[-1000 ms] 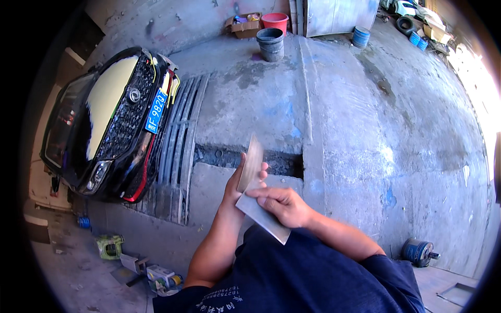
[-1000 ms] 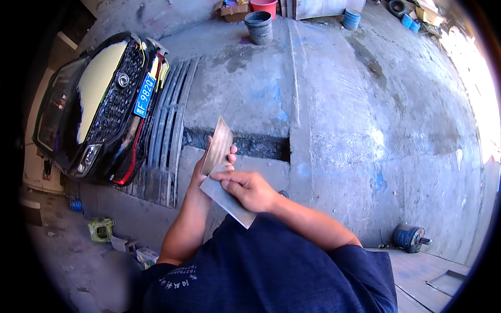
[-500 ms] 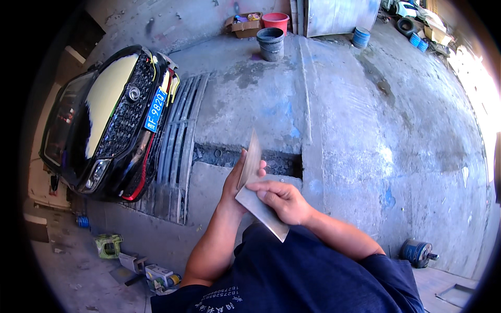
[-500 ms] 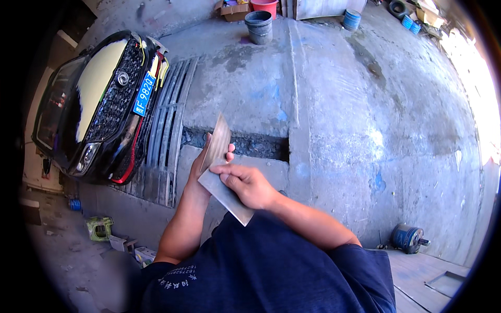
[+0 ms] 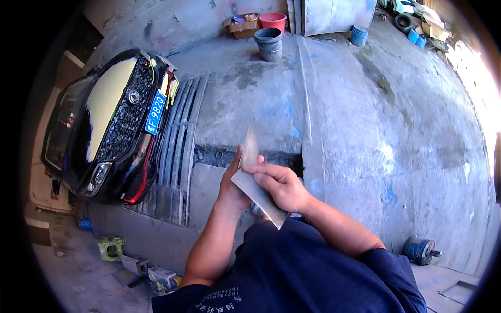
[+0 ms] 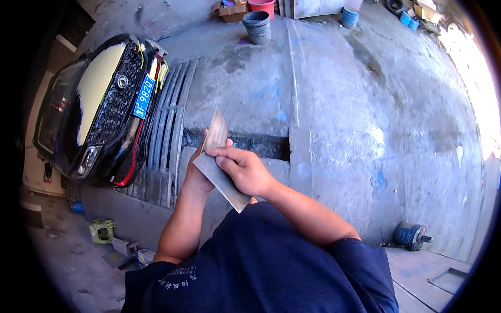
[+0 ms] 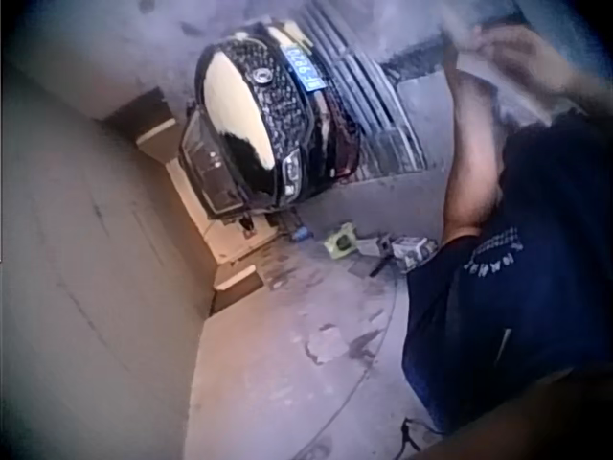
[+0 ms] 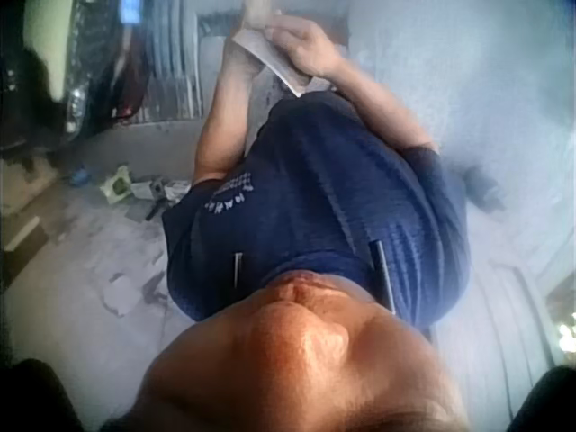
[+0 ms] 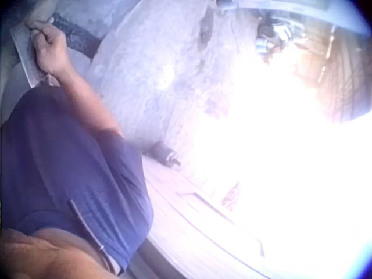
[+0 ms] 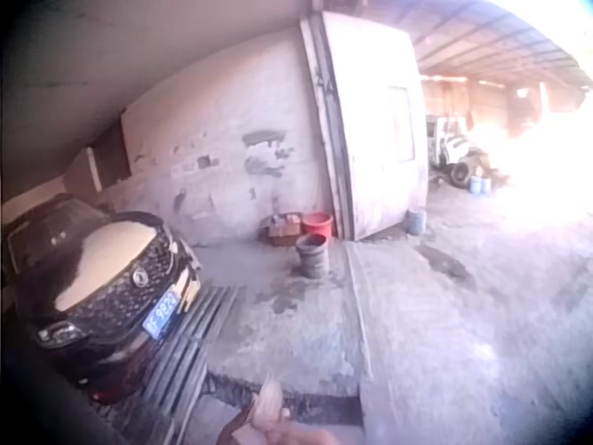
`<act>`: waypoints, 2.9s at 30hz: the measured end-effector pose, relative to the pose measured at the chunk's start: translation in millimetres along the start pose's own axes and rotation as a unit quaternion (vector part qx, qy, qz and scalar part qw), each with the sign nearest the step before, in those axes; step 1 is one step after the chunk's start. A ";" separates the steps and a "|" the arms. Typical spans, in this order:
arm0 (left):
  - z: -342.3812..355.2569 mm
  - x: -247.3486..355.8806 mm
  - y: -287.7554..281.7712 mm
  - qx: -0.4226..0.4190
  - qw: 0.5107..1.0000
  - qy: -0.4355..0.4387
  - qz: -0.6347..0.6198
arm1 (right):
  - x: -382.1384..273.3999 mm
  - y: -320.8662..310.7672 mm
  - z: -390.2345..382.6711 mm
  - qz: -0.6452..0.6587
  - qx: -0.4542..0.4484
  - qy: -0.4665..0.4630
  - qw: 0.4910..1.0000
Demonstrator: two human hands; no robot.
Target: The person holds and compares two rectangular sandpaper sheets, rubbing them together and inspecting their surfaces. The person walks around a garage area and sits on a small stool while continuing to handle the sheets.
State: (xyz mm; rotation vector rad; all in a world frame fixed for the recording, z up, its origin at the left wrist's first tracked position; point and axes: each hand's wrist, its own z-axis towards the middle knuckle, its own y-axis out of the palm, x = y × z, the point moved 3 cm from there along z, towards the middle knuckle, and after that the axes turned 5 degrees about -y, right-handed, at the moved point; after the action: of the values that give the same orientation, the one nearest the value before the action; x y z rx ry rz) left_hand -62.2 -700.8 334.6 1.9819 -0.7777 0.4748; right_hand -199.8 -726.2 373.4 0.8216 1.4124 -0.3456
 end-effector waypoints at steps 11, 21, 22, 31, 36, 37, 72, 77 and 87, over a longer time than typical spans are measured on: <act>1.7 18.6 17.9 0.050 0.994 0.064 0.072 | 6.2 3.7 -8.4 -0.024 0.013 -0.107 0.994; 19.9 18.5 20.4 0.037 0.998 0.042 0.043 | 5.4 0.6 -11.4 -0.052 0.033 -0.119 0.991; 21.9 16.9 18.6 0.028 0.998 0.041 0.040 | 5.5 -3.8 -10.0 -0.054 0.042 -0.124 0.990; 38.1 18.1 34.0 -0.008 0.999 0.008 0.047 | -6.8 -23.5 -2.6 -0.052 0.054 -0.099 0.992; 54.9 27.2 36.3 -0.027 0.999 0.013 0.032 | -9.3 -28.6 9.8 -0.083 0.066 -0.105 0.989; 61.8 30.3 37.1 -0.051 0.999 0.001 0.016 | -3.9 -23.7 9.4 -0.083 0.062 -0.096 0.990; 243.2 68.7 191.2 -0.274 0.923 0.254 0.097 | -39.6 -187.2 117.1 0.084 0.369 -0.083 0.922; 241.9 36.1 237.5 -0.315 0.923 0.210 0.069 | -72.4 -249.2 93.1 0.148 0.386 -0.100 0.905; 263.8 -49.3 346.5 -0.305 0.930 0.189 0.082 | -92.0 -344.5 7.4 0.044 0.398 -0.151 0.904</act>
State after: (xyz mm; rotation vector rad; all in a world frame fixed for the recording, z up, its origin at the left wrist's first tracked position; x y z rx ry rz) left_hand -331.3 -1042.4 389.0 1.2071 -0.7336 0.6053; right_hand -438.2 -991.1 358.4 1.4145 0.9150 -0.9735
